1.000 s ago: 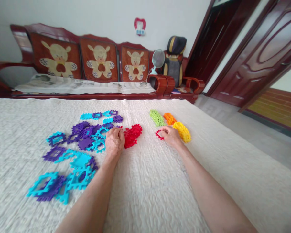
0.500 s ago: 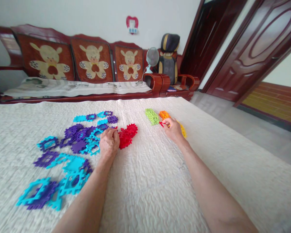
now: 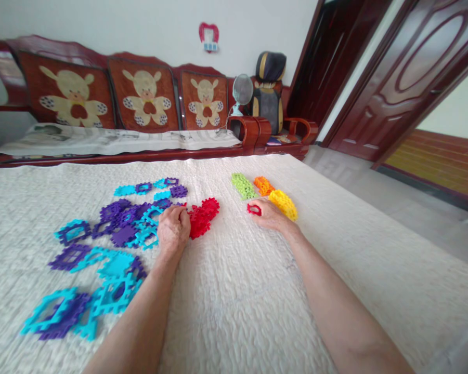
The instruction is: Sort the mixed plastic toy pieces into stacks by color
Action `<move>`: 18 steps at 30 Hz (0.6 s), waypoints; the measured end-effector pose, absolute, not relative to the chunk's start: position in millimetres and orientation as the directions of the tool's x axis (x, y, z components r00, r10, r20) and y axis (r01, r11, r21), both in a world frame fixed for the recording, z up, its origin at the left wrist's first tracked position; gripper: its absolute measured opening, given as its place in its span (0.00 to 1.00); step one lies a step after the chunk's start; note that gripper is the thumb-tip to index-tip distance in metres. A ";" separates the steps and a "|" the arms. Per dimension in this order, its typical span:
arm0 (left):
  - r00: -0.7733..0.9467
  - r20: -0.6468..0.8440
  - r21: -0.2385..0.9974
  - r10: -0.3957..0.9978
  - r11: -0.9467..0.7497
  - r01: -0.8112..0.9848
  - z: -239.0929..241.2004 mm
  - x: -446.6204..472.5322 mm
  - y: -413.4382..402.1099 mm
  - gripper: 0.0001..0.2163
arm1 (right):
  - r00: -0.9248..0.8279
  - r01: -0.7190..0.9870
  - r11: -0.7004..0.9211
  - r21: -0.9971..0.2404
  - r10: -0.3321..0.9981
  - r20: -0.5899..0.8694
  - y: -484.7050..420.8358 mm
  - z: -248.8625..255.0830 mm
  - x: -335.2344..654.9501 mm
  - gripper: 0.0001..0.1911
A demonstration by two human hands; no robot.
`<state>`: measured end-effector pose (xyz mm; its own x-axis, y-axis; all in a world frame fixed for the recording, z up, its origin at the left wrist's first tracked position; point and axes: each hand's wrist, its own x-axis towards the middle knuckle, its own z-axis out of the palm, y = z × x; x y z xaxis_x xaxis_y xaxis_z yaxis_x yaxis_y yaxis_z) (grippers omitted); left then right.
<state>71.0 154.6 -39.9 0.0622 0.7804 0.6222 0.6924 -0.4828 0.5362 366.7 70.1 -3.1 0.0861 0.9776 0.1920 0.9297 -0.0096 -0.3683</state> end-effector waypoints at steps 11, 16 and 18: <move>0.045 0.622 0.559 0.782 -0.484 0.673 -38.1 71.0 153.8 0.13 | 0.243 0.933 -0.192 -0.306 0.960 0.139 68.6 3.3 362.3 0.11; 0.022 0.613 0.576 0.790 -0.466 0.672 -37.5 71.8 153.7 0.13 | 0.316 0.914 -0.243 -0.326 0.930 0.191 70.9 -3.6 359.8 0.12; 0.020 0.619 0.574 0.785 -0.469 0.671 -37.9 72.2 154.2 0.13 | 0.326 0.918 -0.263 -0.298 0.927 0.186 70.0 -2.8 358.2 0.13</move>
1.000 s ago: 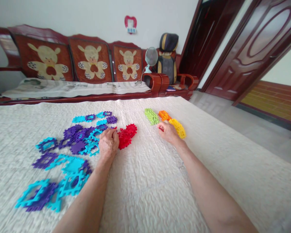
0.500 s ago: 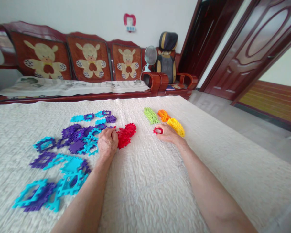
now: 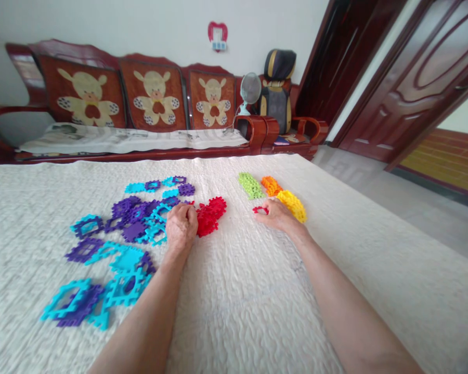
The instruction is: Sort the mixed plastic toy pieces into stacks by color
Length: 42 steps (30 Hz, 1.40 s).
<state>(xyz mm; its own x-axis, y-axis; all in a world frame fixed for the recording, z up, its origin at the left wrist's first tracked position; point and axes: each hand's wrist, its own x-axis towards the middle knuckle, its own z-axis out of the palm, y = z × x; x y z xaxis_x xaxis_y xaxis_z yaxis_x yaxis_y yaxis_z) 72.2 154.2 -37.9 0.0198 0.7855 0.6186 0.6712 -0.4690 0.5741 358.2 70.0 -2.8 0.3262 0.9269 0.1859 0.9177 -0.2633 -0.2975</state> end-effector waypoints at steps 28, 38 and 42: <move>-0.005 0.603 0.599 0.798 -0.449 0.663 -39.5 74.4 154.0 0.13 | 0.328 0.701 -0.235 -0.673 0.945 0.012 163.7 0.5 242.2 0.10; -0.011 0.600 0.601 0.800 -0.442 0.666 -40.9 74.5 154.6 0.12 | 0.413 0.903 -0.385 -0.192 0.901 0.134 90.5 19.6 304.2 0.28; -0.002 0.603 0.593 0.798 -0.446 0.670 -40.0 74.5 154.0 0.12 | 0.457 0.874 -0.448 -0.190 0.889 0.005 73.4 16.0 330.7 0.22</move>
